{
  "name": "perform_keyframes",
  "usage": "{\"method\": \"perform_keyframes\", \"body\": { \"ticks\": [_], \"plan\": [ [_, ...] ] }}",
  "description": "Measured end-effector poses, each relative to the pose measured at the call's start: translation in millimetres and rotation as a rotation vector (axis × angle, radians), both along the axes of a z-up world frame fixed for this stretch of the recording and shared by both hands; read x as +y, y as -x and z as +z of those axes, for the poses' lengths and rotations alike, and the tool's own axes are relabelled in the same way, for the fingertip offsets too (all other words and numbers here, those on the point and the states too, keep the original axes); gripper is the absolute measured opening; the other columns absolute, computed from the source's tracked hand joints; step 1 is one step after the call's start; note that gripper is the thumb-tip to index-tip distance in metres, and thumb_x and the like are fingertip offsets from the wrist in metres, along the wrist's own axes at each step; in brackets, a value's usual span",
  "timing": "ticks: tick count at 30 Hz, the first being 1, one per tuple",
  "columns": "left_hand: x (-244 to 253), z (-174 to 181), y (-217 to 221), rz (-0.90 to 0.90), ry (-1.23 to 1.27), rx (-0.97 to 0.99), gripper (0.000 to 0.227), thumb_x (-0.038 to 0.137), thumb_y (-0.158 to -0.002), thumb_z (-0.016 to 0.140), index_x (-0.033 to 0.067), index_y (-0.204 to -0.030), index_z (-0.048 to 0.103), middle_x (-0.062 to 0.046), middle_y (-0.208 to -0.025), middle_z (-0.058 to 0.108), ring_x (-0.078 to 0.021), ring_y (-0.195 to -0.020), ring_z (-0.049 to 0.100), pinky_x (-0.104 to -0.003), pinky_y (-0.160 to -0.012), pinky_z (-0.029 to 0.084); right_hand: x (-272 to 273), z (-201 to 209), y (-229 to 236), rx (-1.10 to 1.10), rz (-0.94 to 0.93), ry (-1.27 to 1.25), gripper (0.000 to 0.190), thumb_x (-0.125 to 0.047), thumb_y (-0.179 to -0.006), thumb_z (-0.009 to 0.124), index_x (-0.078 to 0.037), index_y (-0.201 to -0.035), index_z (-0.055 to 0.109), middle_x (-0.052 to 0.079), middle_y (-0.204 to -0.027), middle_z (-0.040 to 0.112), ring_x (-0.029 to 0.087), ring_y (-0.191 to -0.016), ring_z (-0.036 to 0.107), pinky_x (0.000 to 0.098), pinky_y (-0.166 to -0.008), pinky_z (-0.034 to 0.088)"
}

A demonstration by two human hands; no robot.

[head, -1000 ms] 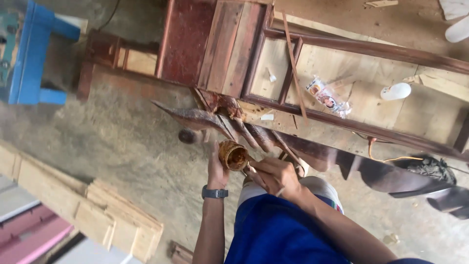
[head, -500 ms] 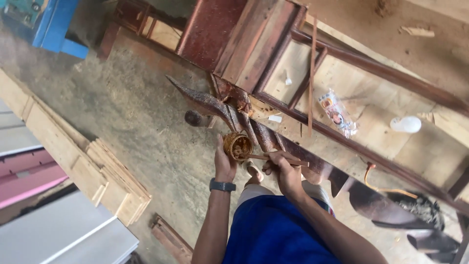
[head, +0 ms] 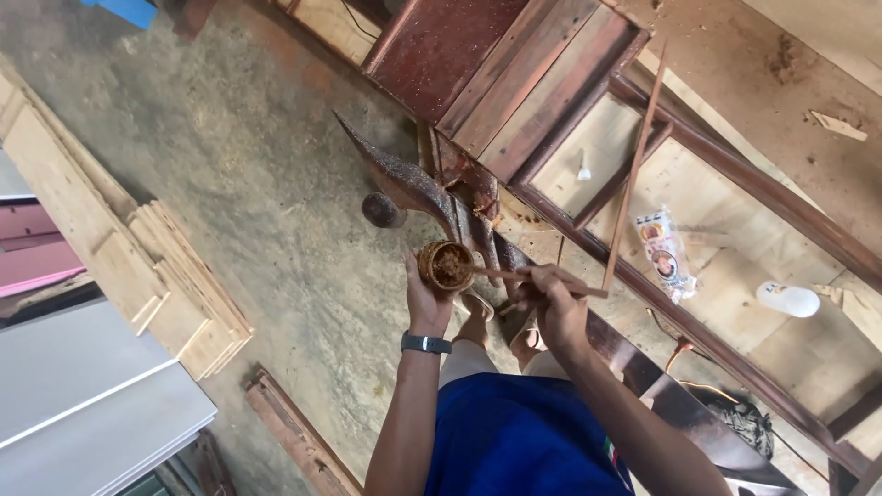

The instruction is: The person applies a brown paste-like substance to a carved wooden furniture leg using a small brush. They hold a container of the substance in one hand and repeatedly dip the brush to apply it to the curved surfaces of the leg.

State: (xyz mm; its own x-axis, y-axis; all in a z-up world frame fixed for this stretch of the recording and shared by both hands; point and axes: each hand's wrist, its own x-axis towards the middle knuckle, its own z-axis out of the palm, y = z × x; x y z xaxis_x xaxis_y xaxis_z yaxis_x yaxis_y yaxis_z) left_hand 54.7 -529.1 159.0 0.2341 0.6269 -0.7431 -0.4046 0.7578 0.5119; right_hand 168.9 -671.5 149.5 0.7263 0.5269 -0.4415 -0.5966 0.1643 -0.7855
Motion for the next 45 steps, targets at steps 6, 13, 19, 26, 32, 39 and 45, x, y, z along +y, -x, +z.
{"method": "perform_keyframes", "body": {
  "ticks": [6, 13, 19, 26, 32, 39, 45],
  "plan": [
    [32, -71, 12, 0.027, 0.059, -0.007, 0.075, 0.066, -0.092, 0.067, 0.0123, -0.142, 0.053, -0.02, -0.145, 0.054, -0.0462, -0.136, 0.051, -0.072, -0.098, 0.05, 38, 10, -21, 0.033, -0.111, 0.036, 0.024, -0.021, -0.086, 0.063, 0.002, -0.087, 0.072, 0.023, -0.072, 0.071, 0.022, -0.044, 0.063, 0.0263, -0.034, 0.047],
    [64, -57, 31, 0.03, 0.119, 0.039, 0.08, 0.071, -0.09, 0.061, 0.0142, -0.145, 0.049, -0.018, -0.152, 0.049, -0.0443, -0.143, 0.045, -0.075, -0.103, 0.041, 95, 13, -60, -0.195, -0.111, 0.126, 0.02, -0.012, -0.087, 0.066, 0.007, -0.085, 0.072, 0.026, -0.072, 0.068, 0.028, -0.046, 0.064, 0.0313, -0.039, 0.049],
    [57, -63, 77, 0.119, 0.175, 0.111, 0.073, 0.07, -0.093, 0.057, 0.0159, -0.142, 0.052, -0.016, -0.149, 0.052, -0.0421, -0.139, 0.05, -0.071, -0.102, 0.046, 149, -7, -60, -0.51, 0.154, 0.387, 0.014, -0.011, -0.085, 0.08, -0.005, -0.074, 0.075, 0.012, -0.052, 0.062, 0.018, -0.042, 0.063, 0.0255, -0.041, 0.049],
    [24, -76, 125, 0.205, 0.218, 0.121, 0.077, 0.073, -0.091, 0.058, 0.0133, -0.14, 0.053, -0.018, -0.148, 0.051, -0.0421, -0.135, 0.05, -0.067, -0.1, 0.051, 193, -48, -58, -0.972, 0.236, 0.713, 0.033, -0.044, -0.084, 0.082, -0.02, -0.064, 0.073, 0.004, -0.047, 0.06, 0.024, -0.054, 0.067, 0.0334, -0.051, 0.053],
    [-1, -95, 151, 0.308, 0.104, 0.012, 0.079, 0.073, -0.091, 0.05, 0.0102, -0.139, 0.055, -0.021, -0.13, 0.057, -0.0356, -0.112, 0.059, -0.055, -0.077, 0.058, 206, -19, -79, -0.628, 0.55, 0.632, 0.031, -0.03, -0.106, 0.057, -0.001, -0.098, 0.066, 0.011, -0.072, 0.072, 0.018, -0.04, 0.064, 0.0266, -0.032, 0.059],
    [-74, -104, 177, 0.433, 0.095, 0.03, 0.08, 0.073, -0.091, 0.054, 0.0088, -0.138, 0.058, -0.021, -0.126, 0.063, -0.034, -0.111, 0.063, -0.053, -0.079, 0.058, 182, 13, -92, -1.016, 0.609, 0.446, 0.035, -0.023, -0.11, 0.051, -0.001, -0.086, 0.061, 0.007, -0.059, 0.066, 0.016, -0.037, 0.064, 0.0218, -0.028, 0.06],
    [-144, -116, 181, 0.586, 0.218, 0.129, 0.086, 0.074, -0.089, 0.052, 0.0111, -0.147, 0.051, -0.02, -0.136, 0.056, -0.0358, -0.118, 0.058, -0.057, -0.085, 0.055, 171, 33, -95, -0.711, 0.664, 0.389, 0.028, -0.022, -0.105, 0.059, -0.001, -0.09, 0.069, 0.014, -0.086, 0.08, 0.021, -0.056, 0.078, 0.0245, -0.043, 0.068]
  ]
}}
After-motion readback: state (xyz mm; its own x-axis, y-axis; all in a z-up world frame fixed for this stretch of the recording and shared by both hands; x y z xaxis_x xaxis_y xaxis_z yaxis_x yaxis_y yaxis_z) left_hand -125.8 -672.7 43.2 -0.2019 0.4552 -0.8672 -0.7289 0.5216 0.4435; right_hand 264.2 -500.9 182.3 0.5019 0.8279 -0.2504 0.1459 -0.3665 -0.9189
